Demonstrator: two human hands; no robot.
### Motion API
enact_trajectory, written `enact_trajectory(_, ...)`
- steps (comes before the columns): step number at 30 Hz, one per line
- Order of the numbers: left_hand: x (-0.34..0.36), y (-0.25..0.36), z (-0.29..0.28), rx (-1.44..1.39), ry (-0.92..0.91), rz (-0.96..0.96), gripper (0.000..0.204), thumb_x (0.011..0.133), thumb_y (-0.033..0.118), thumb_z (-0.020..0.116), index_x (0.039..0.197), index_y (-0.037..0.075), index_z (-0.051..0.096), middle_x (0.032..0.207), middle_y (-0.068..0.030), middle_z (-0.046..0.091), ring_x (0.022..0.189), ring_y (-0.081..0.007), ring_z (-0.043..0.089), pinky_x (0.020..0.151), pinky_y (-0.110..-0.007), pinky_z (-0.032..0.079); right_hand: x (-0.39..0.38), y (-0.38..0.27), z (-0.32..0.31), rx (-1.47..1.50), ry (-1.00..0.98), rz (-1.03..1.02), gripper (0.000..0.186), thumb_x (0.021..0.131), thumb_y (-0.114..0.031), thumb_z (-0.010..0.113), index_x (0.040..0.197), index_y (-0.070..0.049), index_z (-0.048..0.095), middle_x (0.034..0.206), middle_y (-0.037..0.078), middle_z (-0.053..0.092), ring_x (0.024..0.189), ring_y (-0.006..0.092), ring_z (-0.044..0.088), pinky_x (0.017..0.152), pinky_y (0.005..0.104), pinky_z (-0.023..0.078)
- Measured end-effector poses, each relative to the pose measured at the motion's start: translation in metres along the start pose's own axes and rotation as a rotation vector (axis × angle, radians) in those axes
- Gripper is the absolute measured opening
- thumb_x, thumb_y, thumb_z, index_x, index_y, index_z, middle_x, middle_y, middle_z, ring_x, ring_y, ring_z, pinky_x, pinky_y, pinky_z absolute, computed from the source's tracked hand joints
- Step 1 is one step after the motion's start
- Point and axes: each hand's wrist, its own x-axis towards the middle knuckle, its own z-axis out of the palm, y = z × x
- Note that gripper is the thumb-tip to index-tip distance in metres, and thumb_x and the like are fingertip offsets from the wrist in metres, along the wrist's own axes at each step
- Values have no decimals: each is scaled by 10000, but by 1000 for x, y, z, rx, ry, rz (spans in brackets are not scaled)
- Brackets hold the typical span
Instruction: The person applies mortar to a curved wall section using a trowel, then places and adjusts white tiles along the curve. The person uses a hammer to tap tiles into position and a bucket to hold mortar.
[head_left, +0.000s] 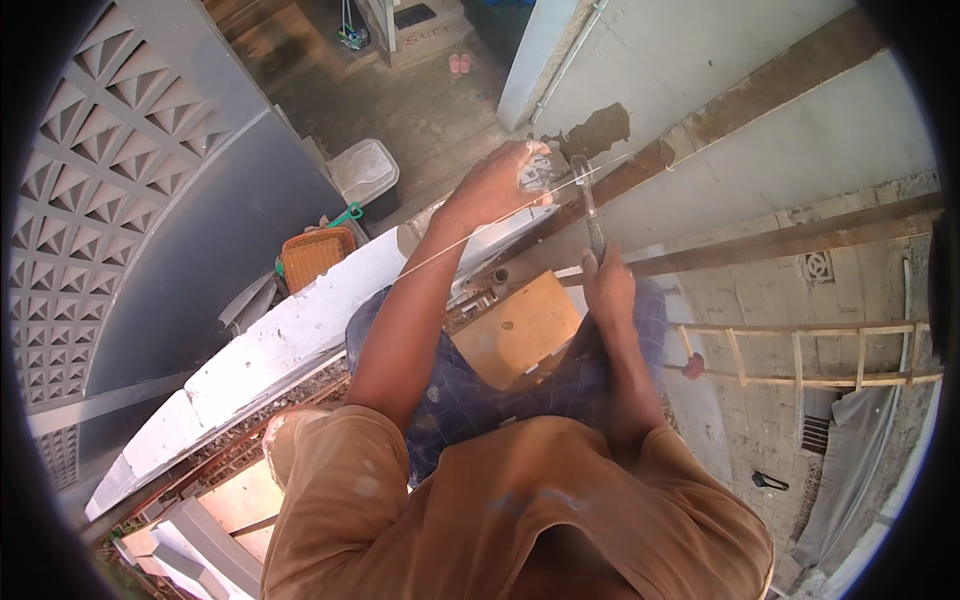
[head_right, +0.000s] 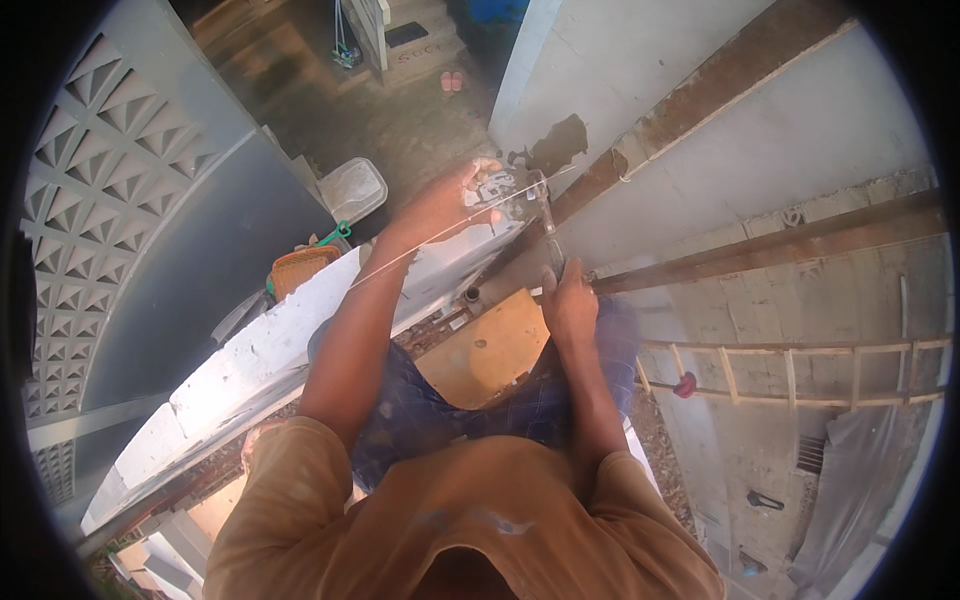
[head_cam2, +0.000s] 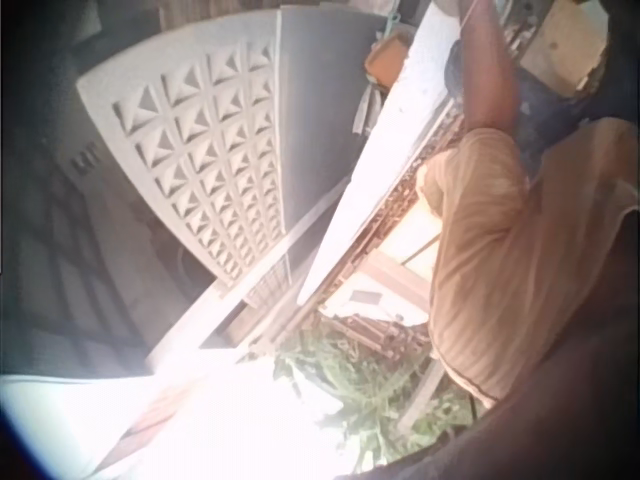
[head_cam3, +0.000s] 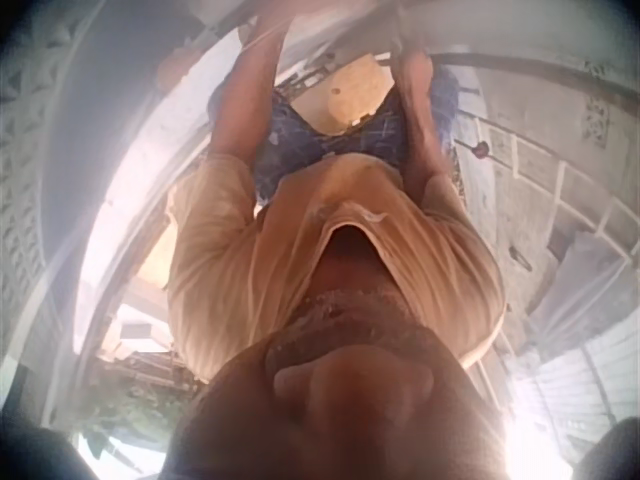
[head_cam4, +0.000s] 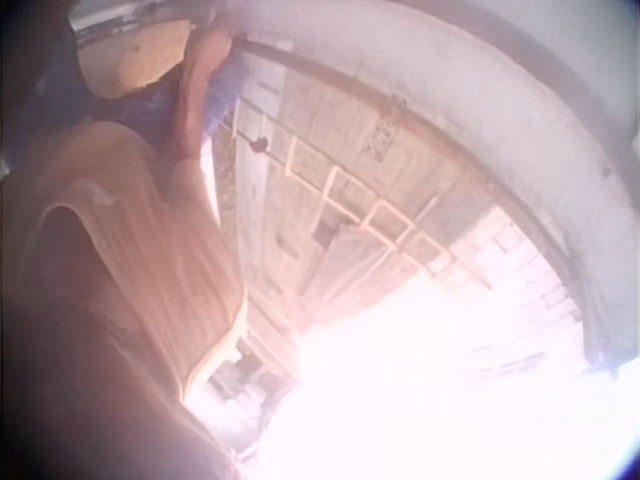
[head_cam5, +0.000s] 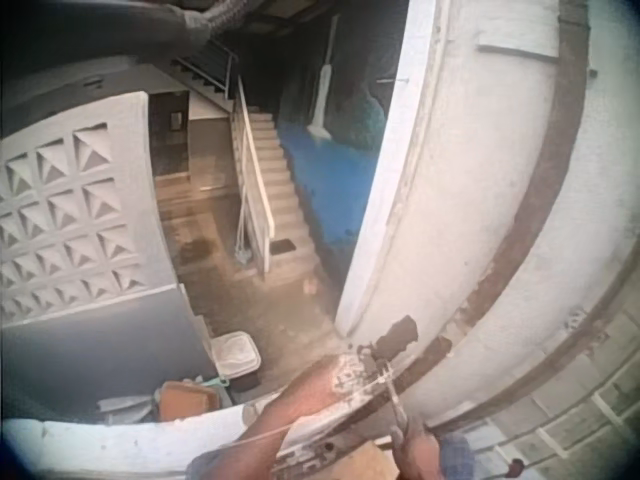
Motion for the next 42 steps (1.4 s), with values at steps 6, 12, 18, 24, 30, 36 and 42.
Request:
enact_trajectory(6,49,-34,85,343,54,-445,647,835,545,707,1251,57,620,1295,-112,615,1257,-304,531,1047,-533,366,27,-35,-31,119,97,-69,354,999,-331,560,1058,12,497,903,347,645,878,570,599,786,613,465)
enact_trajectory(12,49,-34,92,356,-16,-498,602,840,526,708,1224,68,634,1266,-107,631,1254,-297,536,1030,-525,369,26,-25,-10,119,83,-99,378,1038,-342,483,1051,36,480,893,366,619,839,589,581,747,628,435)
enact_trajectory(18,51,-32,90,365,-61,-517,662,860,550,671,1288,54,581,1322,-134,586,1270,-318,521,1048,-565,353,31,-24,-13,121,55,-100,377,1039,-345,471,1072,31,471,881,371,620,837,589,585,737,630,438)
enact_trajectory(24,48,-28,102,352,-45,-547,641,836,495,715,1279,47,599,1308,-124,600,1284,-318,502,1061,-561,318,32,1,18,84,-17,-66,385,1039,-360,472,1084,22,464,836,348,636,818,568,604,718,621,457)
enact_trajectory(30,52,-28,95,369,-6,-509,606,853,460,709,1281,48,592,1309,-110,603,1270,-292,515,1047,-558,329,22,-25,0,70,-55,9,396,1037,-370,476,1094,21,468,870,354,642,829,581,602,727,616,465)
enact_trajectory(36,54,-33,91,389,-72,-527,688,863,528,665,1323,31,545,1330,-151,577,1283,-332,510,1031,-580,368,30,-16,-10,121,11,-83,375,1032,-347,495,1059,26,485,876,367,631,850,585,597,721,615,466)
enact_trajectory(42,55,-34,98,413,-79,-511,705,879,564,639,1326,28,539,1385,-156,539,1316,-334,483,1042,-603,353,34,14,20,111,-43,-56,370,1022,-316,523,1058,52,505,907,388,616,866,591,590,735,620,452)
